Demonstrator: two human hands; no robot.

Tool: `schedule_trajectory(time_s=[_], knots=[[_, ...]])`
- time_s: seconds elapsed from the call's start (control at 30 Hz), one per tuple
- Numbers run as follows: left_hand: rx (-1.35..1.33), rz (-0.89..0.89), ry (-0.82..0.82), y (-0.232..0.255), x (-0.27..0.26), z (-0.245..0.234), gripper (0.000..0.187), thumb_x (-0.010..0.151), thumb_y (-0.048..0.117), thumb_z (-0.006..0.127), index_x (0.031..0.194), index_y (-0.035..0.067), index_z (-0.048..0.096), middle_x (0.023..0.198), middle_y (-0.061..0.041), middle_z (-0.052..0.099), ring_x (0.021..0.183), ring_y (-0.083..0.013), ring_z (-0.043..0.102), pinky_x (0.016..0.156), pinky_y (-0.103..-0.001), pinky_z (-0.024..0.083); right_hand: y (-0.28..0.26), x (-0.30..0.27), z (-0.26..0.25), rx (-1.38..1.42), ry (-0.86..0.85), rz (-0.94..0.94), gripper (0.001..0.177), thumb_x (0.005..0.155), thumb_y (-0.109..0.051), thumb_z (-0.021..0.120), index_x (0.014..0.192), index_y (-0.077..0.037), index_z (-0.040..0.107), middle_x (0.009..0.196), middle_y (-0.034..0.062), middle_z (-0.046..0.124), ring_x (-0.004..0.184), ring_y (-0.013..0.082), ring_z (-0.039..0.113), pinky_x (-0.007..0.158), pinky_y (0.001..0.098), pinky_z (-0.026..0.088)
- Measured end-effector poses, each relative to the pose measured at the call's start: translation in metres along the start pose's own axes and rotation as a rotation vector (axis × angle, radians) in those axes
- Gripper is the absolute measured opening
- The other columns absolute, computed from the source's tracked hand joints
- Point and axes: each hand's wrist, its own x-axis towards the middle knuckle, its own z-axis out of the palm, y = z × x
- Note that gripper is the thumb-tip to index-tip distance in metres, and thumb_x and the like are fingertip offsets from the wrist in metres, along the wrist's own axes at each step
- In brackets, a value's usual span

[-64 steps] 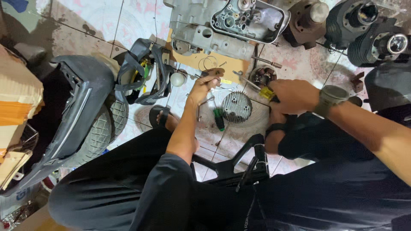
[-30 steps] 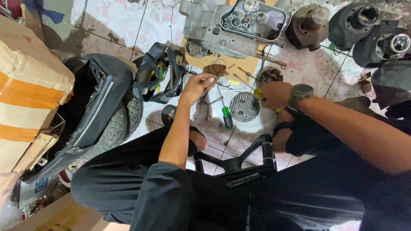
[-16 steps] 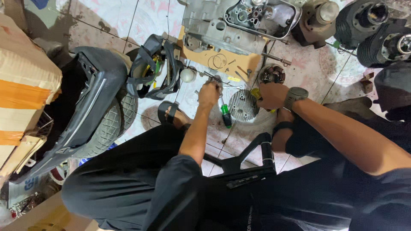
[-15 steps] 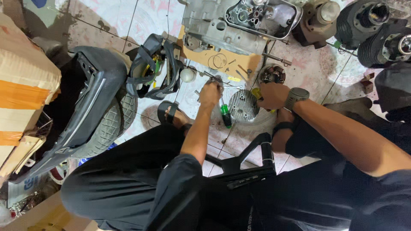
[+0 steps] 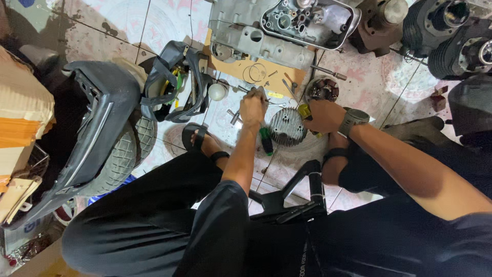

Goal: The person is sitting on a low stool in a workshop, using a yellow-handled screwdriver to tighten screws on a metallic engine cylinder head. They switch to a green-handled screwdriver to work on a different section of the same part. The workspace is cluttered with various engine components and tools.

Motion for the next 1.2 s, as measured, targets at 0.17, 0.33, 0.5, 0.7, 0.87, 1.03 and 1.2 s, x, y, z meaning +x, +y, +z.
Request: schedule_trajectory(time_s=[0.17, 0.33, 0.5, 0.7, 0.87, 1.03, 1.2], knots=[[0.102, -0.020, -0.032, -0.004, 0.013, 0.006, 0.014, 0.085, 0.028, 0.060, 0.096, 0.021, 0.066, 0.110, -0.007, 0.064, 0.103, -0.0281, 0.062, 0.085, -0.037, 0.050, 0.005, 0.006, 0.008, -0.022, 0.012, 0.031, 0.044, 0.080, -0.041, 0.061, 0.088, 0.002, 0.059, 0.062, 0.0151, 0.054, 0.053, 0.0267, 0.058, 0.045, 0.0399, 0.047], [0.107, -0.057, 0.020, 0.031, 0.005, -0.055, 0.033, 0.089, 0.045, 0.051, 0.100, 0.019, 0.067, 0.115, -0.008, 0.062, 0.107, -0.0284, 0.059, 0.086, -0.038, 0.046, 0.005, 0.004, -0.004, 0.055, -0.022, 0.005, 0.047, 0.085, -0.045, 0.057, 0.091, 0.001, 0.056, 0.061, 0.0147, 0.051, 0.050, 0.0240, 0.056, 0.043, 0.0385, 0.045], [0.211, -0.057, -0.061, 0.046, 0.019, -0.068, 0.038, 0.087, 0.046, 0.056, 0.118, 0.025, 0.057, 0.118, -0.002, 0.058, 0.112, -0.0242, 0.051, 0.089, -0.038, 0.043, 0.005, 0.008, -0.005, 0.086, -0.073, 0.050, 0.052, 0.084, -0.038, 0.059, 0.107, 0.009, 0.056, 0.071, 0.0207, 0.057, 0.055, 0.0273, 0.059, 0.046, 0.0412, 0.045], [0.142, -0.129, -0.179, 0.056, 0.026, -0.084, 0.032, 0.089, 0.039, 0.054, 0.118, 0.026, 0.059, 0.121, -0.005, 0.062, 0.119, -0.0235, 0.051, 0.094, -0.035, 0.041, 0.002, 0.005, -0.010, 0.102, -0.061, 0.010, 0.044, 0.084, -0.038, 0.059, 0.093, 0.005, 0.057, 0.060, 0.0155, 0.050, 0.046, 0.0247, 0.053, 0.040, 0.0381, 0.041], [-0.060, -0.090, 0.001, 0.031, 0.027, -0.064, 0.019, 0.084, 0.028, 0.062, 0.092, 0.012, 0.070, 0.101, -0.014, 0.067, 0.100, -0.0306, 0.061, 0.083, -0.036, 0.050, 0.005, 0.012, 0.003, 0.020, -0.024, 0.073, 0.036, 0.082, -0.034, 0.060, 0.088, 0.002, 0.057, 0.058, 0.0141, 0.050, 0.044, 0.0207, 0.051, 0.039, 0.0340, 0.038], [-0.355, -0.030, -0.019, 0.021, 0.004, -0.103, 0.011, 0.084, 0.015, 0.064, 0.091, 0.006, 0.063, 0.095, -0.017, 0.067, 0.099, -0.0385, 0.062, 0.088, -0.045, 0.049, 0.004, 0.003, -0.003, 0.030, -0.016, 0.025, 0.047, 0.080, -0.044, 0.062, 0.087, 0.002, 0.057, 0.055, 0.0109, 0.049, 0.042, 0.0195, 0.049, 0.036, 0.0341, 0.037], [-0.381, -0.043, -0.079, -0.014, 0.005, -0.112, 0.014, 0.084, 0.024, 0.066, 0.096, 0.028, 0.068, 0.096, 0.000, 0.069, 0.100, -0.0248, 0.064, 0.087, -0.038, 0.052, 0.010, 0.014, 0.018, -0.166, 0.053, 0.186, 0.050, 0.080, -0.050, 0.064, 0.089, -0.001, 0.061, 0.057, 0.0057, 0.054, 0.044, 0.0152, 0.051, 0.036, 0.0281, 0.039]])
